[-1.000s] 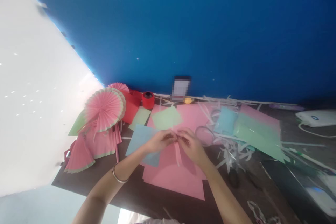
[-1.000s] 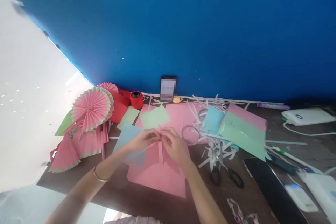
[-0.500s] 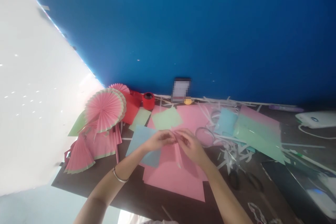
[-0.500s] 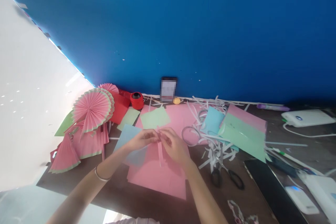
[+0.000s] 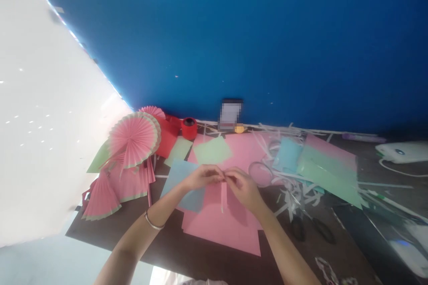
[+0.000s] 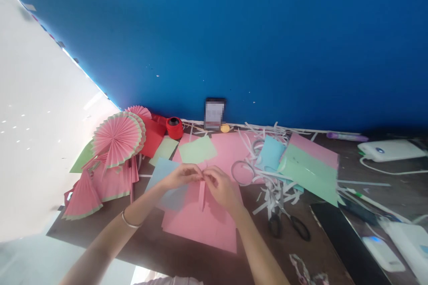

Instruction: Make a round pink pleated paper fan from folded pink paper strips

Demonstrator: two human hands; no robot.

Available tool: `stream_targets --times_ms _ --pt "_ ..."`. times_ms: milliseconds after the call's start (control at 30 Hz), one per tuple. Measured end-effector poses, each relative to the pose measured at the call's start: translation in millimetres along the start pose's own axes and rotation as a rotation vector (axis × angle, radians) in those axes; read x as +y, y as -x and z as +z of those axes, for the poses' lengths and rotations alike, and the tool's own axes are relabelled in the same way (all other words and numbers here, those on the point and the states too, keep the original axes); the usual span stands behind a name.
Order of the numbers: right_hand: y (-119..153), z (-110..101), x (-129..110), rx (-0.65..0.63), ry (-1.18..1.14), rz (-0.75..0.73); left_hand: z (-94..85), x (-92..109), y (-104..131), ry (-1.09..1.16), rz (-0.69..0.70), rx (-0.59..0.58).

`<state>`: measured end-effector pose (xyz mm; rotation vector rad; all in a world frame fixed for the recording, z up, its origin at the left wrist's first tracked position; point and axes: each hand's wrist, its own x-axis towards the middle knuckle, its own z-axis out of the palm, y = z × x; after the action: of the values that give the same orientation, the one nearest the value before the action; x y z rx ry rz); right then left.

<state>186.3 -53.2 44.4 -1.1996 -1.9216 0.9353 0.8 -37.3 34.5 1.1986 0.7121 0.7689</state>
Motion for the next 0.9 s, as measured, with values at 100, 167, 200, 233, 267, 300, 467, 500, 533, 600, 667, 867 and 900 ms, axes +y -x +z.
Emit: stream_targets --times_ms 100,167,200,233,267,300,467,500,533,600,667,867,900 --pt "3.1 1.6 0.9 0.045 0.049 -0.006 1.9 -2.1 -0.9 0.007 0.014 0.08" --pt "5.0 3.0 3.3 0.072 0.067 -0.013 2.7 -2.0 -0.6 -0.002 0.015 0.139" --pt "5.8 3.7 5.0 0.085 0.073 -0.013 2.9 -1.5 -0.4 -0.004 0.014 0.161" --pt "6.3 4.3 6.7 0.096 0.077 -0.008 3.0 -1.0 0.0 -0.004 0.012 0.175" --pt "6.6 4.9 8.3 0.105 0.076 0.002 3.0 -0.6 0.4 -0.003 0.013 0.179" --pt "6.6 5.2 9.5 0.109 0.072 0.014 3.0 -0.3 0.8 0.002 0.016 0.171" --pt "4.4 2.9 6.6 0.102 0.018 0.044 2.1 -0.2 3.7 -0.042 0.078 0.076" --pt "4.2 1.5 4.4 0.091 0.007 0.042 2.0 0.5 4.9 -0.117 0.123 0.076" --pt "4.3 -0.2 2.1 0.08 -0.003 0.038 1.9 1.8 6.2 -0.217 0.186 0.081" --pt "5.3 -4.1 -2.6 0.056 -0.016 0.028 2.0 6.5 9.3 -0.433 0.333 0.066" --pt "7.2 -8.1 -7.0 0.042 -0.004 0.005 2.8 13.5 12.3 -0.587 0.479 0.018" --pt "13.7 -16.8 -17.9 0.013 0.074 -0.128 7.1 33.5 18.9 -0.752 0.691 -0.04" --pt "14.5 -17.8 -19.4 0.005 0.086 -0.15 7.8 35.2 20.0 -0.77 0.693 -0.046"
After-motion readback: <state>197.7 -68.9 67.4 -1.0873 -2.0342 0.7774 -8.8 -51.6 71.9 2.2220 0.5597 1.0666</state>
